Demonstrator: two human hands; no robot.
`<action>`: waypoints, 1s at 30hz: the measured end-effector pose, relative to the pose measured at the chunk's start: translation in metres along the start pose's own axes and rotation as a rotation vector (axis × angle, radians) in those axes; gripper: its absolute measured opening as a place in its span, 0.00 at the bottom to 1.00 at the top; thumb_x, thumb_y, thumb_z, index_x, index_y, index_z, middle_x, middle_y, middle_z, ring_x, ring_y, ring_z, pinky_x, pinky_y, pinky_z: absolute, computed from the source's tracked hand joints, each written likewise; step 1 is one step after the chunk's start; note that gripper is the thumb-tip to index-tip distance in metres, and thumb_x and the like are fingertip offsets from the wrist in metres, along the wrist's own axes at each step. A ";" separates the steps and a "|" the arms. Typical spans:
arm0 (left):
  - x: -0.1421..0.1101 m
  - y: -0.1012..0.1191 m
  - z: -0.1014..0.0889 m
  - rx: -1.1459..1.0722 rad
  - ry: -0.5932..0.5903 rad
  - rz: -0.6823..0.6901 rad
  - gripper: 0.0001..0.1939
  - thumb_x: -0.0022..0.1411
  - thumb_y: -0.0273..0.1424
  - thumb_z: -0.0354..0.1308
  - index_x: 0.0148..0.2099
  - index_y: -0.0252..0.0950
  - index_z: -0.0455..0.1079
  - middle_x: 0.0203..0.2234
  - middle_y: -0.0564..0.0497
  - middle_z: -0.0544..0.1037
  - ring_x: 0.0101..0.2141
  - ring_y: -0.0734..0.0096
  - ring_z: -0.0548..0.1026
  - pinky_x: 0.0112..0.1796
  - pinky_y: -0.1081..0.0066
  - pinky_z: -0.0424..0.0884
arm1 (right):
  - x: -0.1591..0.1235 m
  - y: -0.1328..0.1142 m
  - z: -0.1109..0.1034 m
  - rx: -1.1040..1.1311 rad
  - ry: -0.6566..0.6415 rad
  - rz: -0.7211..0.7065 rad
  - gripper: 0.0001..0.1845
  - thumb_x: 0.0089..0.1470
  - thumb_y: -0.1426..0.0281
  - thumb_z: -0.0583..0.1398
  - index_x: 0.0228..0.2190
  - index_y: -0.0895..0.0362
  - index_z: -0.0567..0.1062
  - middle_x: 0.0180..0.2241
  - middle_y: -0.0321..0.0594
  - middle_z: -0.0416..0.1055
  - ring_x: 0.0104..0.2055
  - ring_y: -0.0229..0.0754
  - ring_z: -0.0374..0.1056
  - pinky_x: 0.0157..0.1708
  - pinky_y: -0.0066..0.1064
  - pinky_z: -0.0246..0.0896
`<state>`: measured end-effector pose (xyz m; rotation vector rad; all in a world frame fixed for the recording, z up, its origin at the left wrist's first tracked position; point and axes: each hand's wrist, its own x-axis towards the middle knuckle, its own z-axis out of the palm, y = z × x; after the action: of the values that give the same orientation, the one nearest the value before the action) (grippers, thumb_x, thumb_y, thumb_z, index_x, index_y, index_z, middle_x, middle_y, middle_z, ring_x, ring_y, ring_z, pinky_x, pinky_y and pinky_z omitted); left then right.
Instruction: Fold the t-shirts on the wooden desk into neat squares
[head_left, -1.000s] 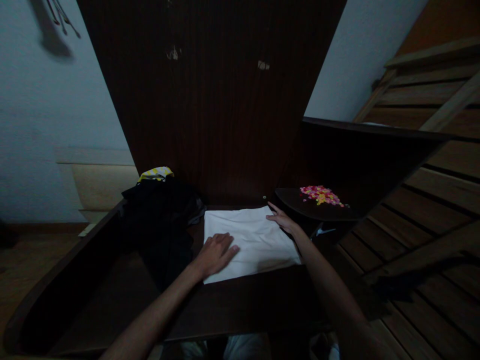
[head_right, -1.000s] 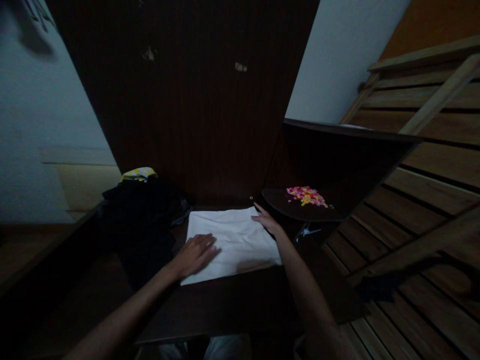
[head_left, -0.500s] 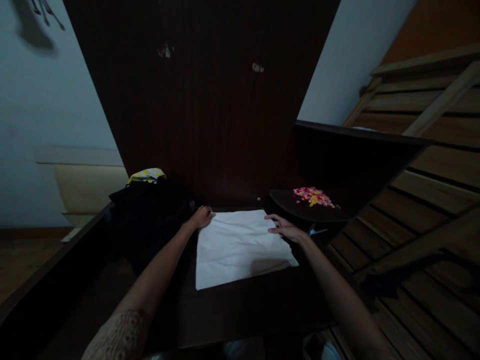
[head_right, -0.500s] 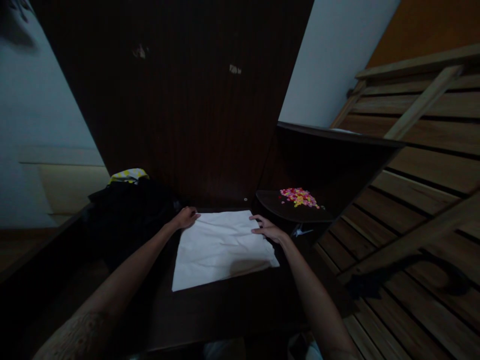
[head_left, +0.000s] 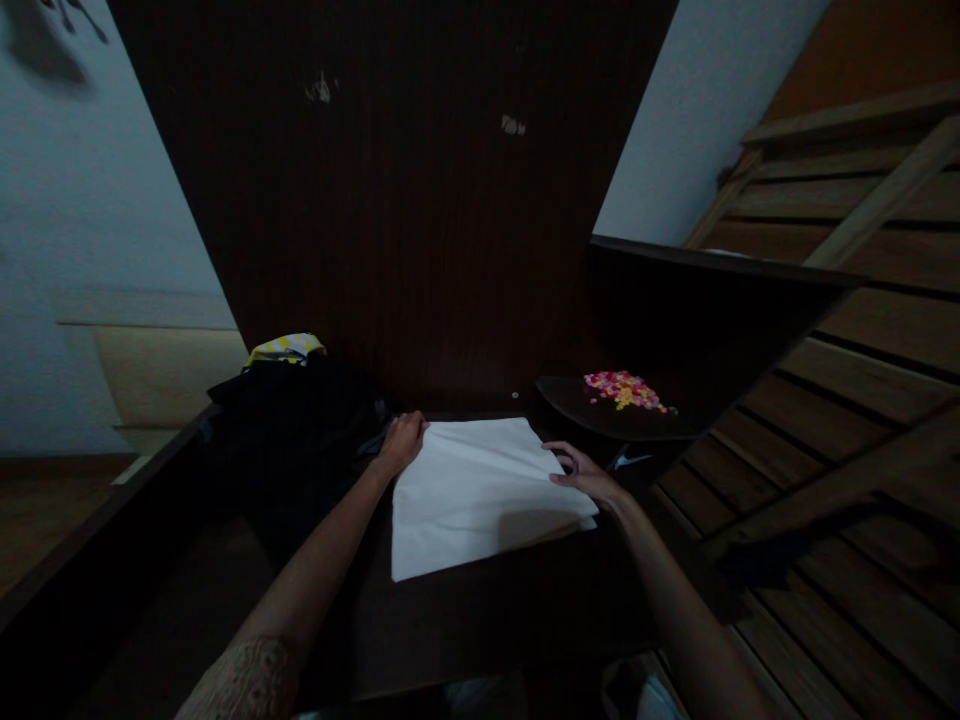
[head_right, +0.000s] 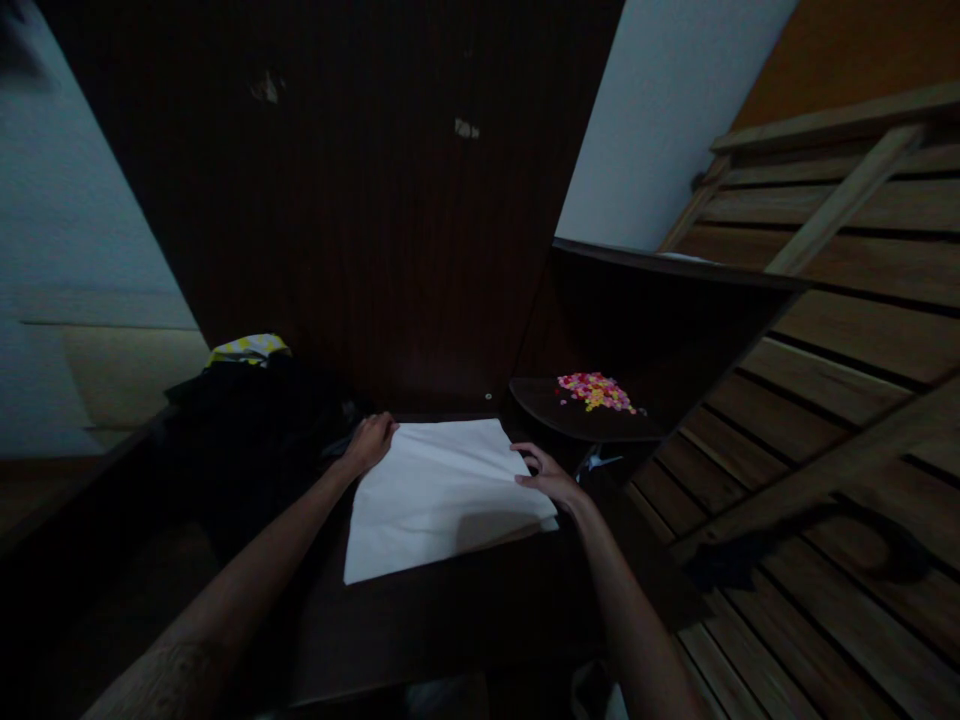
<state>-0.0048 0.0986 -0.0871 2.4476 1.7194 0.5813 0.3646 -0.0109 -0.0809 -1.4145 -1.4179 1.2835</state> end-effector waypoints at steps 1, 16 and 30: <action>-0.002 0.003 -0.001 0.013 0.017 0.009 0.15 0.70 0.31 0.42 0.46 0.33 0.69 0.42 0.37 0.76 0.48 0.54 0.72 0.50 0.57 0.63 | 0.000 0.001 0.000 -0.019 0.011 0.009 0.35 0.34 0.69 0.71 0.48 0.54 0.72 0.41 0.39 0.74 0.46 0.45 0.69 0.45 0.33 0.63; -0.072 0.051 0.044 0.012 -0.076 0.148 0.33 0.68 0.49 0.39 0.68 0.37 0.56 0.67 0.39 0.58 0.67 0.43 0.49 0.62 0.41 0.47 | -0.001 0.008 0.009 -0.111 0.018 0.010 0.32 0.31 0.74 0.68 0.44 0.51 0.78 0.48 0.38 0.74 0.52 0.48 0.67 0.49 0.35 0.62; -0.094 0.052 0.041 0.062 -0.078 0.343 0.36 0.67 0.54 0.39 0.70 0.40 0.53 0.68 0.42 0.56 0.67 0.43 0.48 0.61 0.38 0.46 | 0.053 0.007 0.023 -0.013 0.018 -0.038 0.36 0.38 0.72 0.68 0.53 0.52 0.74 0.58 0.41 0.69 0.58 0.47 0.66 0.57 0.39 0.60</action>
<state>0.0288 -0.0014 -0.1337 2.7902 1.3163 0.4583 0.3384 0.0373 -0.1005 -1.3975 -1.4373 1.2369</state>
